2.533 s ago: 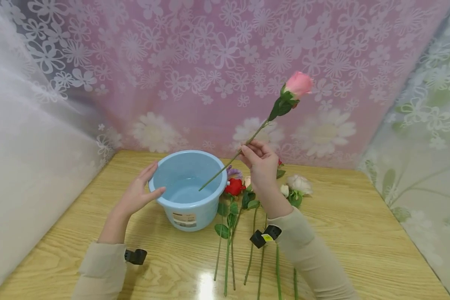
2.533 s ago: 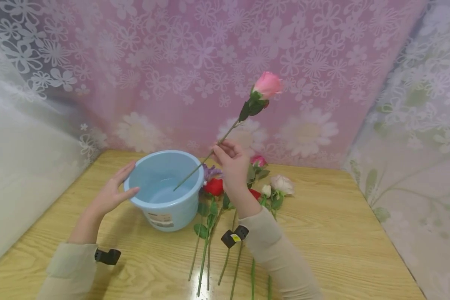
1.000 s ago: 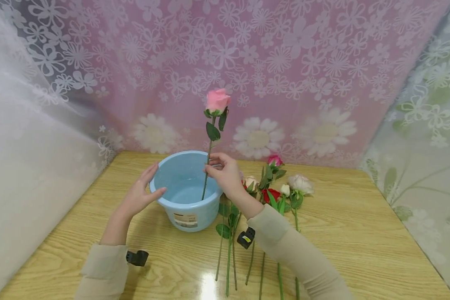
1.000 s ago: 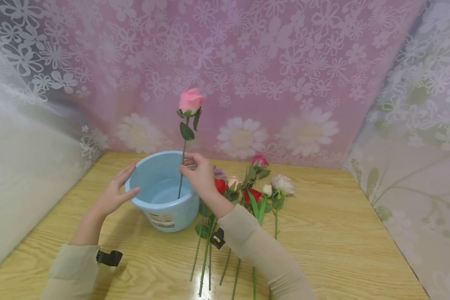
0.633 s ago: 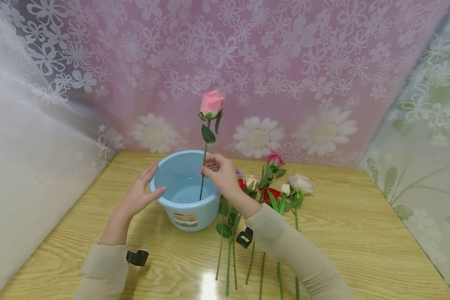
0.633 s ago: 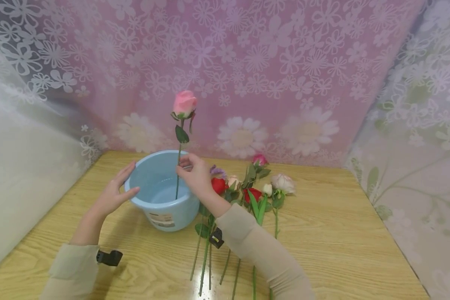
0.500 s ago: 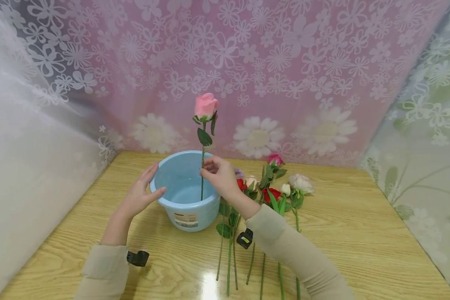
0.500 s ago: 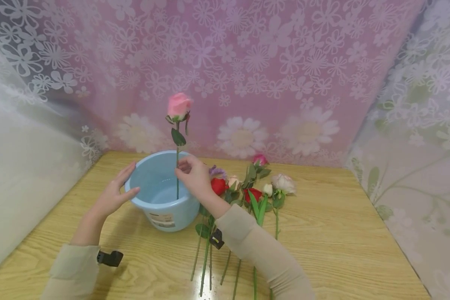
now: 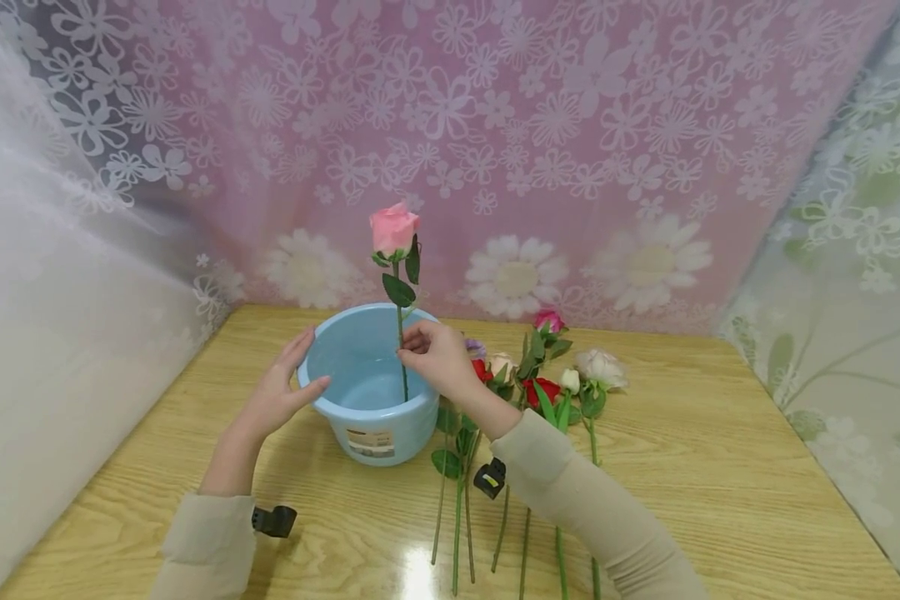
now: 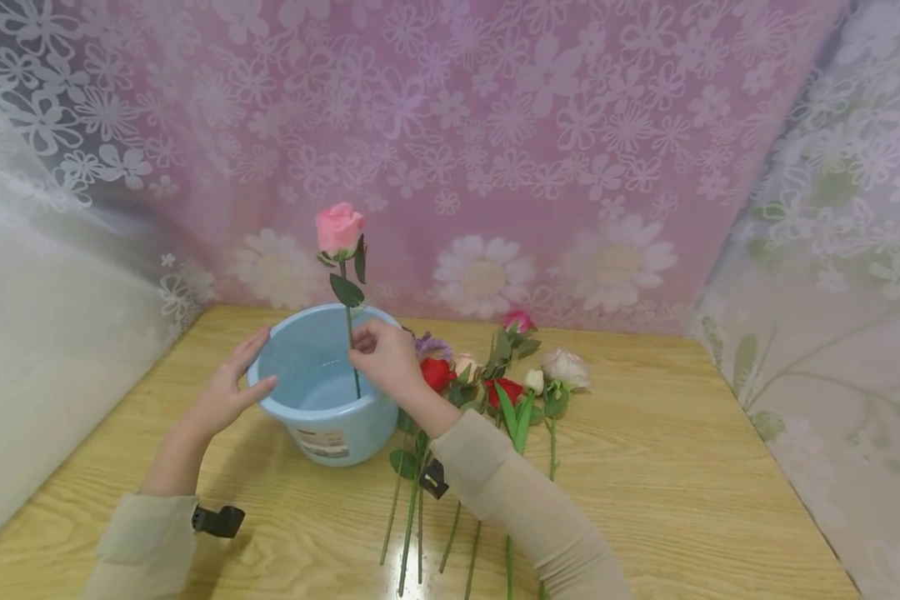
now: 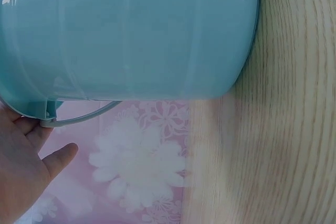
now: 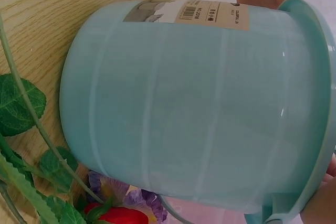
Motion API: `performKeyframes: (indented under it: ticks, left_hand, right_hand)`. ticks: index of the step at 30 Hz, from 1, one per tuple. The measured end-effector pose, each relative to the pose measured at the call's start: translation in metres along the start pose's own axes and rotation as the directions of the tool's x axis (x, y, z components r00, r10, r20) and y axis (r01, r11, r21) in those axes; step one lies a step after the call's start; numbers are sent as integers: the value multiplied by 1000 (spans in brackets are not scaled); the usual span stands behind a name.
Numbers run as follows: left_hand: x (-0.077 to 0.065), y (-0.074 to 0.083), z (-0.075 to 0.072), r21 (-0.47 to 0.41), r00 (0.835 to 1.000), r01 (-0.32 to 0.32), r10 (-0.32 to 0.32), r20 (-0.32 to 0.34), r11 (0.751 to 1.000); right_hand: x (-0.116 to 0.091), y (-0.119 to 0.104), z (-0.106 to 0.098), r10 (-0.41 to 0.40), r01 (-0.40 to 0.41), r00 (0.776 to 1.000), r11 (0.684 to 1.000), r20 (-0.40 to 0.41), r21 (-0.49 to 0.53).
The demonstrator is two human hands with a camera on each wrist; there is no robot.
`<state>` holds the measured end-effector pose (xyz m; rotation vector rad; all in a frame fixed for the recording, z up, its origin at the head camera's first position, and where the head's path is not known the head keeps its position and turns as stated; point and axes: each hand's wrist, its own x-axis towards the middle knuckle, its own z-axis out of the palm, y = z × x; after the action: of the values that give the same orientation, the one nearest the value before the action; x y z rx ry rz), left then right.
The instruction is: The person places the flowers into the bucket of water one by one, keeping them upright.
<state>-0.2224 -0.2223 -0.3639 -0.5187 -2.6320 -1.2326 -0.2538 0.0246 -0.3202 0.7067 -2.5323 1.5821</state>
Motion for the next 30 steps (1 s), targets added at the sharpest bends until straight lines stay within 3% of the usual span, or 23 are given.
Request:
performKeyframes:
  ticks: [12,26,30]
  left_hand:
    - [-1,-1,0,-4,1000,-18,18,-15,1000]
    - [-1,-1,1,-9,1000,-9,9,-15,1000]
    - [-2,0,1,-10,1000,-11,11,-10,1000]
  right_hand:
    - [1,0,0,-2,3,1000,999,18,-52]
    - [-1,3,3,-20,19,998,999,-54,-29]
    - [-5,4,2,-61,60,996,998,-69,-5]
